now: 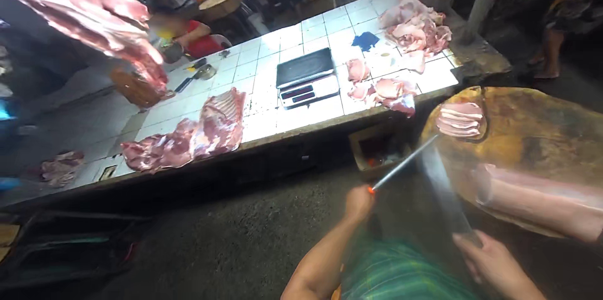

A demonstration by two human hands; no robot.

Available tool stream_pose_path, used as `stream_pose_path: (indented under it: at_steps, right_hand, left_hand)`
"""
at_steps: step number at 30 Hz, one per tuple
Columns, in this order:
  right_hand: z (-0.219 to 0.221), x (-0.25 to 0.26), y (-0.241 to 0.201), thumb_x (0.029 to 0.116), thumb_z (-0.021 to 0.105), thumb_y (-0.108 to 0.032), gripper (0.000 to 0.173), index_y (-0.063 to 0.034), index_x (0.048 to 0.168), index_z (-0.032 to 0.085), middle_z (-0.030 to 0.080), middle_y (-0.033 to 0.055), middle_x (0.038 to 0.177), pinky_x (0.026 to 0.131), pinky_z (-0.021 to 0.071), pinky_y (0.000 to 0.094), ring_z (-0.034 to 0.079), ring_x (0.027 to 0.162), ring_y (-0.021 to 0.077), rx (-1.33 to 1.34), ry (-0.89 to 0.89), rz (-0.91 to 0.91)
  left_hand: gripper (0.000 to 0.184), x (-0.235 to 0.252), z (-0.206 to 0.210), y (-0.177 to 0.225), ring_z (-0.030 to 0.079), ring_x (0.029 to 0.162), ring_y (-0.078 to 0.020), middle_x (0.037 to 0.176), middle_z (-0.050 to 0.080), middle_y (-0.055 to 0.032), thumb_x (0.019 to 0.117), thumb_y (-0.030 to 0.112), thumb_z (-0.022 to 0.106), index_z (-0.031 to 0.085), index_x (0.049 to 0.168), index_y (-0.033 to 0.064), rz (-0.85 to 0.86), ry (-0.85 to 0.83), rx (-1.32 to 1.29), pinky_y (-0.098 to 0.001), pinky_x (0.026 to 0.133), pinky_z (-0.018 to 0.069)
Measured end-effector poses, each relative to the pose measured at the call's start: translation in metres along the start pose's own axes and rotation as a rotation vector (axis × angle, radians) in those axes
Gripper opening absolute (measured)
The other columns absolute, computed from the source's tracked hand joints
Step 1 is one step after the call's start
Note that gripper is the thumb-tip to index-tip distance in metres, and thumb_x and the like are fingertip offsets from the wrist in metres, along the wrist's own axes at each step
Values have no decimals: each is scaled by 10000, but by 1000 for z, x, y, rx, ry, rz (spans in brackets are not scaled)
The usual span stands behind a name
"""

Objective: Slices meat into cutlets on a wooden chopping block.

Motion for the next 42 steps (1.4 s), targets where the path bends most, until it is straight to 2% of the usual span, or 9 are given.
stream_pose_path:
  at_steps: [3,5,13,18,23,30,35,38,42]
  right_hand:
    - [-3,31,0,1003,656,-381,433,-43,1274,653,711,217,947,768,545,622,695,839,386,-481,223,-95]
    - [-2,50,-24,1021,633,-374,459,-47,1343,624,716,243,1090,862,531,670,701,988,451,-686,320,-192]
    - [4,108,-45,977,695,-287,362,-99,1287,690,734,200,1103,769,567,639,730,933,423,-888,488,-333]
    - [14,138,-53,981,703,-313,355,-117,1277,716,739,206,1110,875,522,681,710,1014,429,-639,464,-195]
    - [30,162,-79,1010,669,-351,356,-78,1237,691,670,101,752,499,539,398,603,522,197,-13,456,18]
    - [10,139,-92,951,743,-331,420,-95,1296,700,724,180,970,668,563,558,673,703,298,-202,426,-51]
    - [7,119,-157,1052,588,-291,274,-68,1212,601,582,43,696,419,503,290,525,450,122,219,325,-94]
    - [23,104,-157,1083,516,-265,195,-83,1143,554,535,26,698,391,500,274,489,423,107,426,213,-13]
    - [33,85,-101,1049,588,-271,274,-42,1200,603,595,54,701,419,516,316,540,450,136,205,249,59]
  left_hand:
    - [299,3,-11,-17,709,1058,-343,1070,740,-139,982,338,548,724,1102,128,-24,-119,84,-583,850,566]
    - [294,5,-11,-22,711,1039,-342,1043,738,-139,981,341,554,715,1097,124,46,-165,85,-583,842,564]
    - [284,42,-44,-51,720,1018,-331,1035,744,-131,992,326,540,706,1122,136,21,-129,101,-551,840,570]
    - [286,78,-54,-58,722,1020,-322,1034,746,-126,998,324,539,706,1125,129,48,-120,91,-547,847,569]
    - [273,109,-49,-56,716,1035,-333,1073,740,-134,990,275,553,705,1132,99,291,-127,144,-554,876,562]
    - [281,156,-73,-32,713,1053,-326,1080,741,-131,1007,290,534,703,1143,111,282,-91,127,-551,892,559]
    - [282,184,-93,-2,723,1022,-307,1058,742,-129,999,277,551,715,1091,67,454,107,13,-528,866,572]
    - [333,199,-116,2,718,1052,-326,1069,750,-133,1012,361,564,715,1152,99,266,65,-19,-556,905,557]
    - [430,222,-142,-22,701,1077,-359,1094,732,-182,994,437,640,697,1199,64,-58,74,-243,-583,945,543]
Point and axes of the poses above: each hand's wrist, its own x-axis towards the middle knuckle, its own z-axis out of the palm, y = z × x, the point moved 5 cm from there along x, towards the middle knuckle
